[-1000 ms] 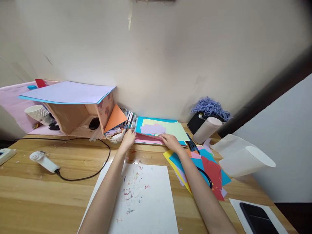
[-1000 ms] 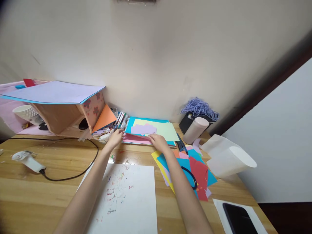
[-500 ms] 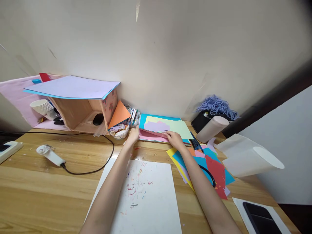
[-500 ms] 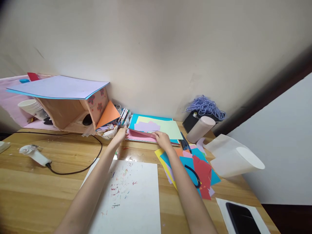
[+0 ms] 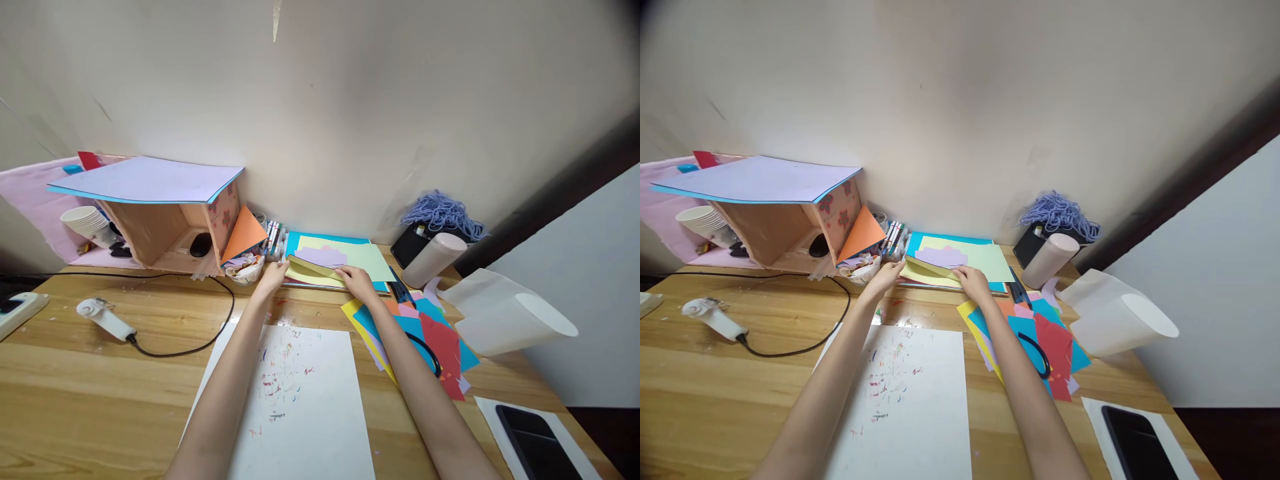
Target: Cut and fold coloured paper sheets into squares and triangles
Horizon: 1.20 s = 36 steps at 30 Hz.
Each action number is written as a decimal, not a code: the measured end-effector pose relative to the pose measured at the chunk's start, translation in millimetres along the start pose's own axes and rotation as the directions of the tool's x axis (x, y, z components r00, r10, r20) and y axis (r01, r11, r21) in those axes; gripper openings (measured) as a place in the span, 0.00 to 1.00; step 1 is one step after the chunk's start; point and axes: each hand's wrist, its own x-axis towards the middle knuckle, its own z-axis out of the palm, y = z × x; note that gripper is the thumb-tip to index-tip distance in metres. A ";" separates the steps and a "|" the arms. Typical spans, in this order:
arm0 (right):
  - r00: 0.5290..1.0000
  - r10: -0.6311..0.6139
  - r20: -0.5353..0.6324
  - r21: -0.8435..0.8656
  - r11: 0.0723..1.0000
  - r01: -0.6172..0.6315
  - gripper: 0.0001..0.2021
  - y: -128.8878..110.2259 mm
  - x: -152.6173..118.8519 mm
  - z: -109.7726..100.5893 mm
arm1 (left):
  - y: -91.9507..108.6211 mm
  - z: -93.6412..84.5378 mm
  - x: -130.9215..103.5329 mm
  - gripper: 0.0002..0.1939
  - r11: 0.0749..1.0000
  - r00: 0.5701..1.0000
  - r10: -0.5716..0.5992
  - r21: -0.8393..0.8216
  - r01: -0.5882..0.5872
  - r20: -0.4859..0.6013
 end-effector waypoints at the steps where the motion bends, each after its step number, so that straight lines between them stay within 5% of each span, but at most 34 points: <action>1: 1.000 -0.001 -0.003 0.006 1.000 0.001 0.12 -0.2 -0.1 0.0 | -0.8 1.1 -0.5 0.15 1.000 1.000 -0.013 0.026 0.013 0.007; 5: 1.000 -0.005 -0.013 0.039 0.999 0.006 0.12 -0.8 -0.9 0.2 | -3.4 4.0 -3.2 0.27 0.991 0.999 -0.041 0.128 0.042 -0.007; 10: 1.000 -0.004 -0.013 0.115 0.993 0.005 0.11 2.9 -0.1 1.5 | -3.5 1.9 -5.9 0.29 0.966 0.998 0.017 0.257 0.001 -0.067; 26: 0.993 -0.052 0.109 0.467 0.884 -0.005 0.11 13.8 0.7 -1.0 | 1.9 -9.3 -8.3 0.23 0.867 0.982 0.122 0.465 -0.177 0.147; 36: 0.994 -0.042 0.104 0.507 0.862 -0.016 0.12 6.0 -3.1 -7.6 | 6.5 -9.6 -8.5 0.13 0.822 0.986 0.104 0.546 -0.160 0.133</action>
